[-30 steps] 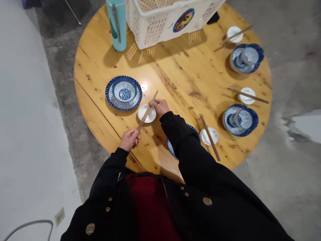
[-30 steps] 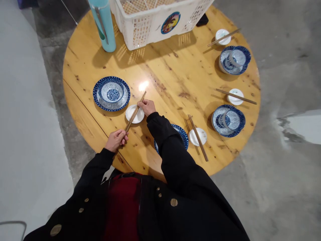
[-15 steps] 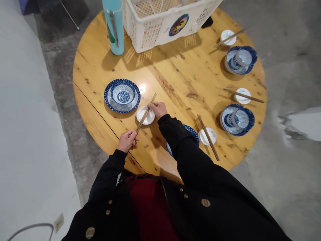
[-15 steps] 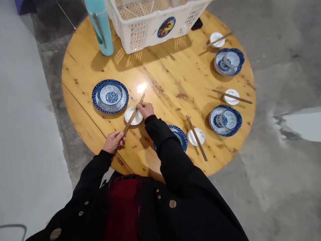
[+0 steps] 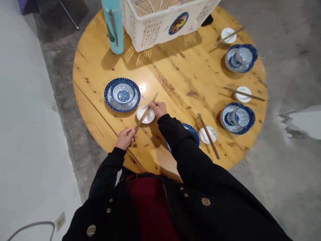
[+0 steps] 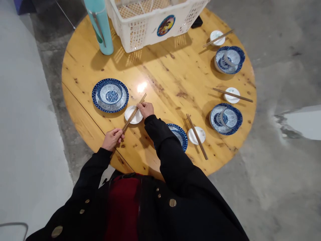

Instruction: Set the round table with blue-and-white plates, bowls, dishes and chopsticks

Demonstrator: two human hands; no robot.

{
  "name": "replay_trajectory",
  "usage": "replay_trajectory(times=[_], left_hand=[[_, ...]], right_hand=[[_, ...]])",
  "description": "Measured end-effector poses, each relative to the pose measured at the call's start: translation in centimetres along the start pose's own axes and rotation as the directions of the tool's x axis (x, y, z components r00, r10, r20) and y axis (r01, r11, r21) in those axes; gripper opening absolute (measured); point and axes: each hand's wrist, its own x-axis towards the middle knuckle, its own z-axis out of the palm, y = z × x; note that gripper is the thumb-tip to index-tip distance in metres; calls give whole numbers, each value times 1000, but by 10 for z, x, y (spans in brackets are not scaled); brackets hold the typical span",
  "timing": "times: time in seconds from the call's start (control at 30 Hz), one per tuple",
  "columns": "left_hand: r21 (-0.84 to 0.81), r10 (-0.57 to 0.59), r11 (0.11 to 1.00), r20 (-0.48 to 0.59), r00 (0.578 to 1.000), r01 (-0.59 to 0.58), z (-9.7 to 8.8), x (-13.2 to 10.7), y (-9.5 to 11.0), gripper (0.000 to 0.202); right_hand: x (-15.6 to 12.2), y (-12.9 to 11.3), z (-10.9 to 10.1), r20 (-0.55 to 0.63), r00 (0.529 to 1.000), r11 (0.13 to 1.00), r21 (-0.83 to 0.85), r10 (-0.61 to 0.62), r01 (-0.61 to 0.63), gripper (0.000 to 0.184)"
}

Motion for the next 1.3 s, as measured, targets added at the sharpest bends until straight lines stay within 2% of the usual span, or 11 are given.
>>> replay_trajectory(times=[0.4,0.53,0.63,0.7,0.77,0.9,0.97,1.03,1.1,1.17,1.3], left_hand=[[83,-14,996,23,1000,12,-4,-2,0,33],[117,32,993,-9,999,-30,-7,-3,-3,34],[149,59,988,-82,995,-46,-16,-8,-3,32],[180,72,983,-141,987,-46,-25,-14,-3,32],[212,83,976,-193,978,-42,-38,-23,-4,31],[236,99,971,-303,948,-26,-64,-42,-11,26],[236,115,971,-345,931,-32,-73,-50,-16,23],[241,133,969,-366,921,-44,-76,-57,-19,21],[260,136,965,-357,924,-42,-73,-63,-21,20],[288,135,957,-320,938,-40,-67,-65,-23,21],[422,232,894,-151,961,-150,-54,-57,-29,26]], right_hand=[[-8,-16,-3,-81,996,996,-78,37,-44,44],[-10,-17,-5,-112,992,994,-78,61,-70,46],[-21,-22,-13,-146,989,998,-48,36,-43,41],[-40,-30,-23,-167,985,999,-28,-40,36,37],[-72,-37,-35,-176,974,990,-30,-142,139,33],[-161,-28,-49,-62,962,960,-105,-266,259,29],[-205,-9,-46,47,970,964,-110,-238,242,29],[-239,14,-39,149,979,985,-87,-136,150,30],[-262,34,-35,246,969,998,-50,-15,28,31],[-273,45,-35,249,968,999,-39,43,-35,31],[-277,55,-40,127,991,998,-53,44,-38,34]])
